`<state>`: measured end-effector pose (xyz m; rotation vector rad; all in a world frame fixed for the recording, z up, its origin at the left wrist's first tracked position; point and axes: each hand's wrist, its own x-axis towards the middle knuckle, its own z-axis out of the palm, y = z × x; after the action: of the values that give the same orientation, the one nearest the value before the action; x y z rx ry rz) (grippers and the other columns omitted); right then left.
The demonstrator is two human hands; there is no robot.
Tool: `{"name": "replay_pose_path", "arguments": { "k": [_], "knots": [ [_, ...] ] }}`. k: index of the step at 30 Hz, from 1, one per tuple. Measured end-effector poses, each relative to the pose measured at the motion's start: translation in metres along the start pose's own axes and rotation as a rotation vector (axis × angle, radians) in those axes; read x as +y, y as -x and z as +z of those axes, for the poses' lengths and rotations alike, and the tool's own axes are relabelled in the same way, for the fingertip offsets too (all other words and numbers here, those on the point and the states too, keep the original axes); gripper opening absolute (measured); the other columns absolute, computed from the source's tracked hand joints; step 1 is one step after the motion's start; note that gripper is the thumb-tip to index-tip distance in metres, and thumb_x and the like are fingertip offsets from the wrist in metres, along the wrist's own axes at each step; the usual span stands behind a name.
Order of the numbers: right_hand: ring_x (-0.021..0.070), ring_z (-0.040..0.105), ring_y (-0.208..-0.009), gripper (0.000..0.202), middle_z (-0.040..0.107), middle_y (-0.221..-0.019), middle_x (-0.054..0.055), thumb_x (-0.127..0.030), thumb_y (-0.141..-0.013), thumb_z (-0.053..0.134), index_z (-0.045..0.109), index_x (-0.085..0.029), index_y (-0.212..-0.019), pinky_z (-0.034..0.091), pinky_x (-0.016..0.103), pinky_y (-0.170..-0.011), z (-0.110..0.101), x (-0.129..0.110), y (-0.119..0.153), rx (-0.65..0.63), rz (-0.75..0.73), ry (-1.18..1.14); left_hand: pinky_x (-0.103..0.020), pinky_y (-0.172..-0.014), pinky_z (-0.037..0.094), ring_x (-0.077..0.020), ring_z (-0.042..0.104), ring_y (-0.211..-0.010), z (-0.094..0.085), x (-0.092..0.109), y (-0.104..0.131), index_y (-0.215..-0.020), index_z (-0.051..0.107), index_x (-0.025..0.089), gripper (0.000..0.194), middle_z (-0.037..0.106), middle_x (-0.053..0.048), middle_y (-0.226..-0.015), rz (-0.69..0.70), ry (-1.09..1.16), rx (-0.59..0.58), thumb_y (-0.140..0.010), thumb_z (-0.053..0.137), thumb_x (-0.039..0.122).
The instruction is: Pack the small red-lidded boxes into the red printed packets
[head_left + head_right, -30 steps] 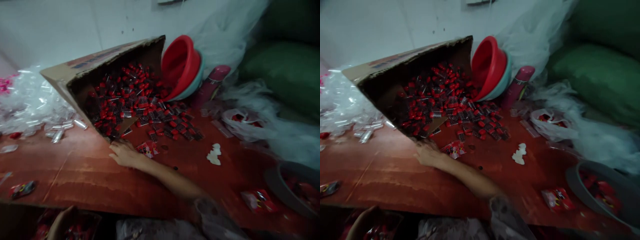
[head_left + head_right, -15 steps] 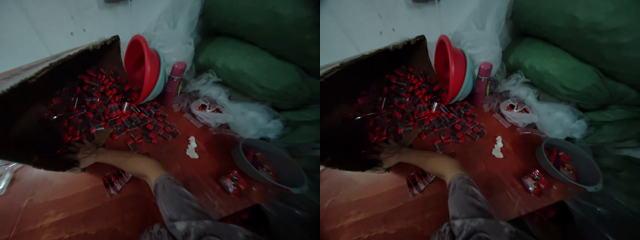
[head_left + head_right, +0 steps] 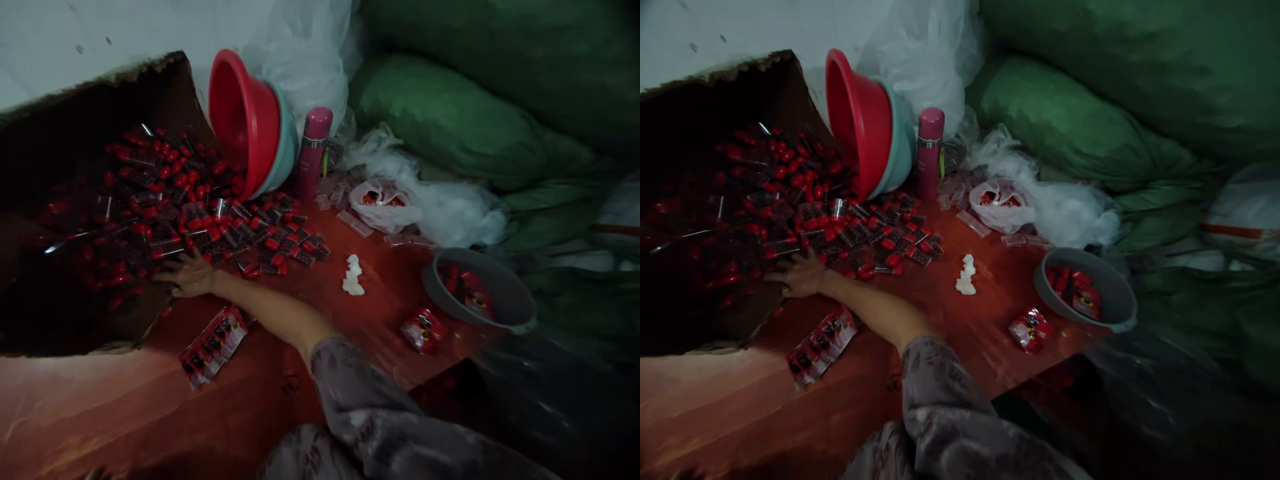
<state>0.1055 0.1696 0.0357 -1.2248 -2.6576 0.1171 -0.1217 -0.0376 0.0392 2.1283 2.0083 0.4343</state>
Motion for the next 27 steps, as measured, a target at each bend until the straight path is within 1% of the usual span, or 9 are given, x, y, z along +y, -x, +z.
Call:
{"name": "replay_pose_path", "arguments": {
  "k": [3, 5, 9, 12, 16, 18, 20, 23, 27],
  "knots": [
    [0.0326, 0.025, -0.13, 0.053, 0.033, -0.145, 0.005, -0.03, -0.083, 0.047, 0.035, -0.027, -0.135, 0.019, 0.063, -0.099, 0.002, 0.009, 0.027, 0.018, -0.023, 0.054, -0.042, -0.078, 0.052, -0.0268, 0.062, -0.1, 0.014, 0.036, 0.002, -0.109, 0.062, 0.04, 0.045, 0.069, 0.005, -0.106, 0.157, 0.046, -0.015, -0.066, 0.048, 0.041],
    [0.0319, 0.023, -0.132, 0.053, 0.031, -0.146, 0.007, -0.029, -0.084, 0.046, 0.034, -0.025, -0.135, 0.018, 0.063, -0.099, 0.005, 0.012, 0.044, 0.026, -0.035, 0.067, -0.046, -0.096, 0.042, -0.0285, 0.049, -0.119, 0.035, 0.073, -0.012, -0.117, 0.058, 0.025, 0.044, 0.059, -0.005, -0.124, 0.468, 0.039, -0.016, -0.076, 0.048, 0.039],
    [0.0299, 0.025, -0.131, 0.047, 0.038, -0.141, 0.01, -0.03, -0.088, 0.043, 0.038, -0.023, -0.133, 0.021, 0.058, -0.099, 0.011, 0.013, 0.069, 0.074, -0.026, 0.064, -0.05, -0.101, 0.033, -0.0318, 0.038, -0.127, 0.075, 0.123, -0.044, -0.123, 0.052, 0.016, 0.045, 0.045, -0.015, -0.136, 0.754, -0.117, 0.038, -0.084, 0.046, 0.037],
    [0.0279, 0.032, -0.127, 0.042, 0.044, -0.136, 0.011, -0.037, -0.091, 0.04, 0.042, -0.022, -0.13, 0.025, 0.053, -0.099, 0.005, 0.01, 0.088, 0.119, 0.01, 0.029, -0.05, -0.102, 0.031, -0.0317, 0.038, -0.127, 0.089, 0.122, -0.048, -0.122, 0.053, 0.017, 0.041, 0.044, -0.014, -0.137, 0.829, -0.173, 0.039, -0.085, 0.044, 0.032],
    [0.0209, 0.041, -0.12, 0.042, 0.052, -0.128, 0.011, -0.043, -0.092, 0.034, 0.048, -0.017, -0.122, 0.019, 0.045, -0.105, -0.026, 0.008, 0.135, 0.248, 0.073, -0.006, -0.049, -0.104, 0.03, -0.0294, 0.039, -0.127, 0.089, 0.103, -0.037, -0.126, 0.051, 0.018, 0.043, 0.045, -0.013, -0.137, 0.859, -0.182, 0.057, -0.085, 0.045, 0.03],
    [0.0229, 0.042, -0.118, 0.039, 0.056, -0.121, 0.012, -0.04, -0.092, 0.037, 0.052, -0.014, -0.116, 0.018, 0.045, -0.105, -0.046, 0.013, 0.168, 0.341, 0.286, 0.036, -0.049, -0.104, 0.03, -0.0293, 0.04, -0.126, 0.087, 0.098, -0.033, -0.127, 0.05, 0.02, 0.043, 0.046, -0.011, -0.136, 0.848, -0.173, 0.05, -0.085, 0.045, 0.03],
    [0.0267, 0.043, -0.116, 0.037, 0.055, -0.122, 0.015, -0.035, -0.089, 0.042, 0.051, -0.013, -0.117, 0.021, 0.047, -0.102, -0.062, 0.023, 0.202, 0.399, 0.622, 0.122, -0.05, -0.103, 0.03, -0.0298, 0.039, -0.127, 0.085, 0.097, -0.03, -0.126, 0.051, 0.021, 0.042, 0.047, -0.01, -0.136, 0.822, -0.157, 0.03, -0.085, 0.044, 0.031],
    [0.0316, 0.049, -0.106, 0.045, 0.056, -0.118, 0.019, -0.033, -0.084, 0.05, 0.046, -0.01, -0.122, 0.034, 0.046, -0.089, -0.07, 0.042, 0.242, 0.288, 1.0, 0.24, -0.051, -0.103, 0.029, -0.0299, 0.038, -0.128, 0.084, 0.099, -0.028, -0.124, 0.053, 0.021, 0.041, 0.048, -0.011, -0.134, 0.773, -0.128, 0.003, -0.086, 0.043, 0.031],
    [0.0286, 0.059, -0.093, 0.037, 0.065, -0.099, 0.016, -0.027, -0.087, 0.045, 0.047, -0.014, -0.122, 0.04, 0.04, -0.079, -0.061, 0.06, 0.258, 0.063, 1.093, 0.248, -0.051, -0.105, 0.027, -0.0282, 0.035, -0.13, 0.083, 0.104, -0.025, -0.124, 0.053, 0.022, 0.04, 0.047, -0.01, -0.136, 0.724, -0.095, -0.034, -0.087, 0.041, 0.031]
  ]
}}
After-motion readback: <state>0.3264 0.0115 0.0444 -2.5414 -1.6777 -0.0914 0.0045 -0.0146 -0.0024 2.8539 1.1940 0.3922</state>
